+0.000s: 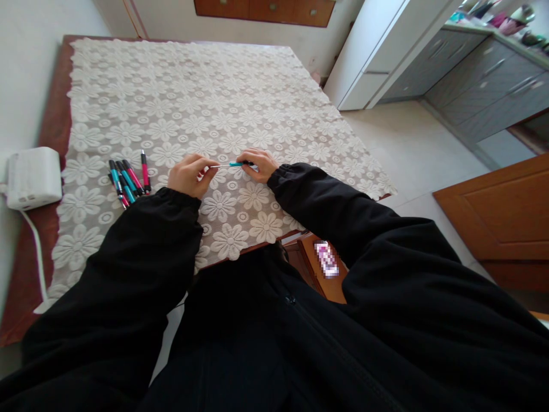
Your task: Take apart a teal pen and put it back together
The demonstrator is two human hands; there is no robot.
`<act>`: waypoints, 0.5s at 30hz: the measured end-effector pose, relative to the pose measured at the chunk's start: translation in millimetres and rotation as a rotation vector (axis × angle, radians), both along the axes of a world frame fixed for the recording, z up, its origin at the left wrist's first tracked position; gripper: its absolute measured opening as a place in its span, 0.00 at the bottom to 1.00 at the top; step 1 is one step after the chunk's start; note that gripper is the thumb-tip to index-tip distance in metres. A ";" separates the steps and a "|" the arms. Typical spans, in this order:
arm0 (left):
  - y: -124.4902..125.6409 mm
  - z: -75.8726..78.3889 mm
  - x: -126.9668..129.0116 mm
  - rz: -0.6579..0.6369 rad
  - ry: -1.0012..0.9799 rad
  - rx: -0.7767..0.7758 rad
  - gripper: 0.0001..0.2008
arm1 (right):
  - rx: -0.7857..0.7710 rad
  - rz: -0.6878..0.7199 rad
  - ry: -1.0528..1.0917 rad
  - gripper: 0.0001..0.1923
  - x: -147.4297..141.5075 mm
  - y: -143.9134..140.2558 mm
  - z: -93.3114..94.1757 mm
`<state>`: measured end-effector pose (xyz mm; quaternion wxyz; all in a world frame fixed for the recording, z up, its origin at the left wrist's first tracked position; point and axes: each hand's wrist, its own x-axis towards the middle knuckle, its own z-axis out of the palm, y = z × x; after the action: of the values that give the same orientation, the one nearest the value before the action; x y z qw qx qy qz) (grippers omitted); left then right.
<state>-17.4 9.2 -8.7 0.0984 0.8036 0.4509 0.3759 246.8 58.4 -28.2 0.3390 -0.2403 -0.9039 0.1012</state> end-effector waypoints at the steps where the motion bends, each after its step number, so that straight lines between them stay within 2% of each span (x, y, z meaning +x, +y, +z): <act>1: 0.2 -0.2 0.0 -0.006 0.005 -0.007 0.11 | -0.006 -0.001 -0.008 0.12 0.1 -0.1 0.2; 11: -6.7 6.8 1.8 -0.019 -0.017 0.030 0.11 | -0.001 0.005 -0.025 0.12 0.9 2.3 -2.7; 15: -6.4 4.2 2.2 -0.012 -0.036 0.064 0.10 | 0.002 0.008 -0.008 0.12 0.9 2.1 -2.5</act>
<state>-15.2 2.9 -4.5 0.0830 0.8023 0.4318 0.4037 247.8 60.6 -30.7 0.3352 -0.2366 -0.9064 0.1006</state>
